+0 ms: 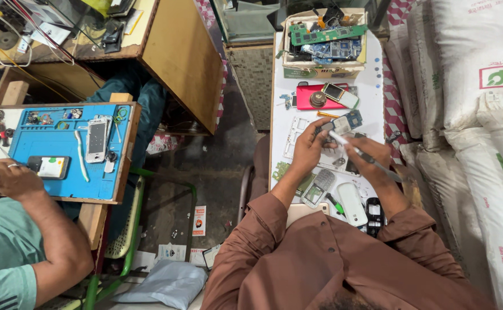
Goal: The person sits at a repair bench and repairs a mobile phone, holding the phone in one hand while using a pry tool and screwdriver to open the casing, work on the internal board, and reassemble the housing. They set the phone down and pick it up repeatedly while handling small components and other phones on the bench.
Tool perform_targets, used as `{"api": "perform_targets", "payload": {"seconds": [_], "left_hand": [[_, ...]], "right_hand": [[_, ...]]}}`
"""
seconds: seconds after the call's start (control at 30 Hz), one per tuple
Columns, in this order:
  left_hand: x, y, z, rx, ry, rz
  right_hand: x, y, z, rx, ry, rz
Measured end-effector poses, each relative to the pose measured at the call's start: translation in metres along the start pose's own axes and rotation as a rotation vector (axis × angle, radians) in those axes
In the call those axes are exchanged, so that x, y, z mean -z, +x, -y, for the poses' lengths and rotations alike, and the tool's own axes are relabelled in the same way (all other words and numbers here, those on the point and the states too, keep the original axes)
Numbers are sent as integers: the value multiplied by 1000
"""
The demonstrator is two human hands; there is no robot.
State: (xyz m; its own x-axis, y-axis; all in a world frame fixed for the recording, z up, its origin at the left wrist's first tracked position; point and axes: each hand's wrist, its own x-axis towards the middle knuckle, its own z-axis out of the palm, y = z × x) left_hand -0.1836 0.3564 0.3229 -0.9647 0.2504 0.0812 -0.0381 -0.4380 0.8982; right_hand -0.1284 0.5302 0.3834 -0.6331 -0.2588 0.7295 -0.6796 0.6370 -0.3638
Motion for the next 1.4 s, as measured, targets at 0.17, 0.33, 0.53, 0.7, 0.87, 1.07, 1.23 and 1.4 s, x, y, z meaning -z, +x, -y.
{"api": "perform_targets", "payload": {"seconds": [0.17, 0.33, 0.53, 0.7, 0.87, 1.07, 1.23, 1.4], "left_hand": [[0, 0, 0, -4, -24, -15], [-2, -2, -3, 8, -9, -9], [-2, -4, -6, 0, 21, -29], [-2, -4, -7, -1, 32, -42], [-2, -4, -6, 7, 0, -26], [-2, -4, -4, 7, 20, -31], [-2, -5, -7, 11, -14, -20], [0, -3, -3, 20, 12, -12]], "right_hand": [[-2, -2, -3, -76, 26, 20], [-3, -5, -4, -247, 110, -44], [-4, -4, -4, 3, -49, 47], [-3, -1, 2, -365, 196, -53], [0, 3, 5, 18, -2, 49], [1, 2, 4, -264, 177, -35], [0, 0, 3, -212, 123, -32], [-2, 0, -1, 44, -67, 24]]}}
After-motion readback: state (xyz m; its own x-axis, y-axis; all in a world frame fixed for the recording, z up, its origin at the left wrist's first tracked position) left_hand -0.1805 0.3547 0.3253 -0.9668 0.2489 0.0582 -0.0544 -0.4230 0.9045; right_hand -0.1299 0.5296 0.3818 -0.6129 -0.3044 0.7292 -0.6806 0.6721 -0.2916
